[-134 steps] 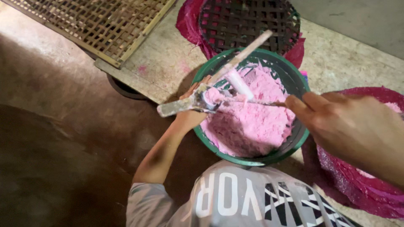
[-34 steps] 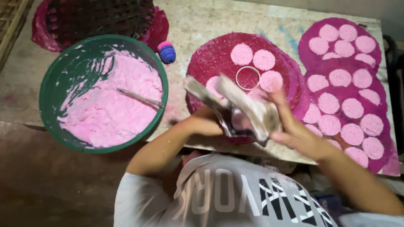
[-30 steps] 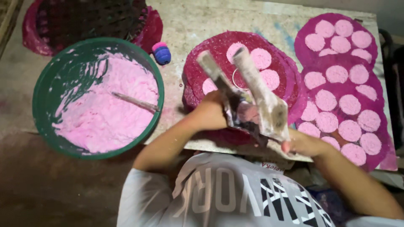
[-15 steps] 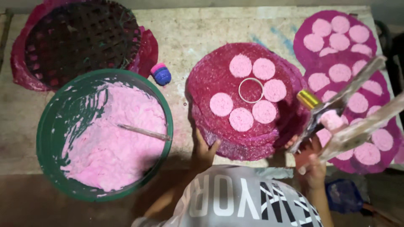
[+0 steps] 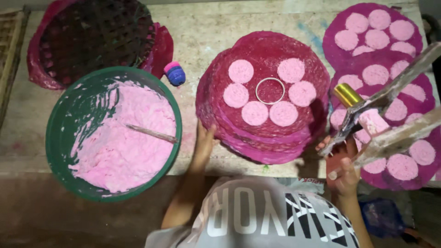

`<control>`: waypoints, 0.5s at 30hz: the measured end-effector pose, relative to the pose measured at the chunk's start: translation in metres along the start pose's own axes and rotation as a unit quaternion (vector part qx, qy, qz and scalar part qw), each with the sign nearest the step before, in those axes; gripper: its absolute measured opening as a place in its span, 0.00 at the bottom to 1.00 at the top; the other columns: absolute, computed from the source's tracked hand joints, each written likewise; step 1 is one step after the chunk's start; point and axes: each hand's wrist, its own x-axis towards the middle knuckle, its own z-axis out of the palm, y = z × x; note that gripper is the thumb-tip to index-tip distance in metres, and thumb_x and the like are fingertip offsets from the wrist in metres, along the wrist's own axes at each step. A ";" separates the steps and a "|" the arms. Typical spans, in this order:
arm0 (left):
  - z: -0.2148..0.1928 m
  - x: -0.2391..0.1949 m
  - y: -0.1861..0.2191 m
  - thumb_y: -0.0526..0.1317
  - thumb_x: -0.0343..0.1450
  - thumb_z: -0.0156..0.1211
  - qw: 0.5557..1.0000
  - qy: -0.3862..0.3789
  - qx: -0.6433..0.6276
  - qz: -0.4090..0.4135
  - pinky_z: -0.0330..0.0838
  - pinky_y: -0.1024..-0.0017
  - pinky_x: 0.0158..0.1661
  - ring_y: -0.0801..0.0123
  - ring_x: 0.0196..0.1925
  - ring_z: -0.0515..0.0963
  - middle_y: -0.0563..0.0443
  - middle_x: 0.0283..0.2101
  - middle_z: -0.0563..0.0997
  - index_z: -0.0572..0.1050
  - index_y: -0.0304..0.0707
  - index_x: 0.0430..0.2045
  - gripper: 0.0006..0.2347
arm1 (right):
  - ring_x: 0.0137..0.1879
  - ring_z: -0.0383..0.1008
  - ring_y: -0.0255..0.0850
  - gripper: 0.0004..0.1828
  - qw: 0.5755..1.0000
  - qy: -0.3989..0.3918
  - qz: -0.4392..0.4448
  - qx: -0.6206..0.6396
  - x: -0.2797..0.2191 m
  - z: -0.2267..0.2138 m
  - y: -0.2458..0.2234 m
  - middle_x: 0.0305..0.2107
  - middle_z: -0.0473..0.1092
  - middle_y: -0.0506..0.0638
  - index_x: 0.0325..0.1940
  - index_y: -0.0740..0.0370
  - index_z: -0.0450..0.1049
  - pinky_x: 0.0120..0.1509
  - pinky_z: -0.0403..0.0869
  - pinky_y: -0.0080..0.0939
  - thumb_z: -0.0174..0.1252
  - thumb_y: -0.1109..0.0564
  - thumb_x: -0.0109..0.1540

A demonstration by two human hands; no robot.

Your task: The person scoops pink dough from a green bowl using a wooden stick and a metal ring mold, then presses the dough into circular shapes on a pink glittery mat. The person repeats this process to form multiple uniform pink discs.

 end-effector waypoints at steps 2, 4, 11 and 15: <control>0.022 -0.029 -0.011 0.40 0.75 0.51 0.998 -0.019 -0.009 -0.062 0.78 0.62 0.48 0.59 0.63 0.73 0.43 0.68 0.67 0.45 0.46 0.74 0.31 | 0.66 0.66 0.51 0.47 1.000 0.003 -0.022 -0.011 0.004 -0.007 -0.008 0.61 0.64 0.59 0.83 0.62 0.51 0.74 0.65 0.58 0.63 0.44 0.65; 0.047 -0.039 -0.020 0.36 0.75 0.53 1.000 -0.003 -0.004 0.028 0.77 0.62 0.48 0.58 0.64 0.72 0.44 0.71 0.63 0.39 0.50 0.74 0.34 | 0.65 0.66 0.50 0.45 0.999 0.001 -0.031 -0.017 0.001 -0.013 -0.016 0.58 0.64 0.58 0.80 0.63 0.52 0.75 0.65 0.58 0.63 0.44 0.66; 0.021 0.010 0.002 0.30 0.69 0.49 0.999 -0.009 0.024 -0.044 0.80 0.65 0.37 0.59 0.56 0.77 0.45 0.67 0.68 0.40 0.51 0.75 0.37 | 0.66 0.66 0.50 0.48 0.999 -0.015 -0.025 -0.038 0.009 -0.034 -0.026 0.57 0.65 0.59 0.83 0.64 0.51 0.74 0.66 0.55 0.63 0.42 0.65; -0.004 0.068 0.016 0.27 0.69 0.49 0.995 -0.081 0.036 0.040 0.71 0.70 0.59 0.62 0.63 0.74 0.41 0.70 0.69 0.50 0.41 0.75 0.35 | 0.65 0.67 0.50 0.49 0.998 -0.030 0.026 -0.050 0.019 -0.043 -0.036 0.60 0.65 0.59 0.81 0.63 0.49 0.73 0.66 0.57 0.62 0.40 0.64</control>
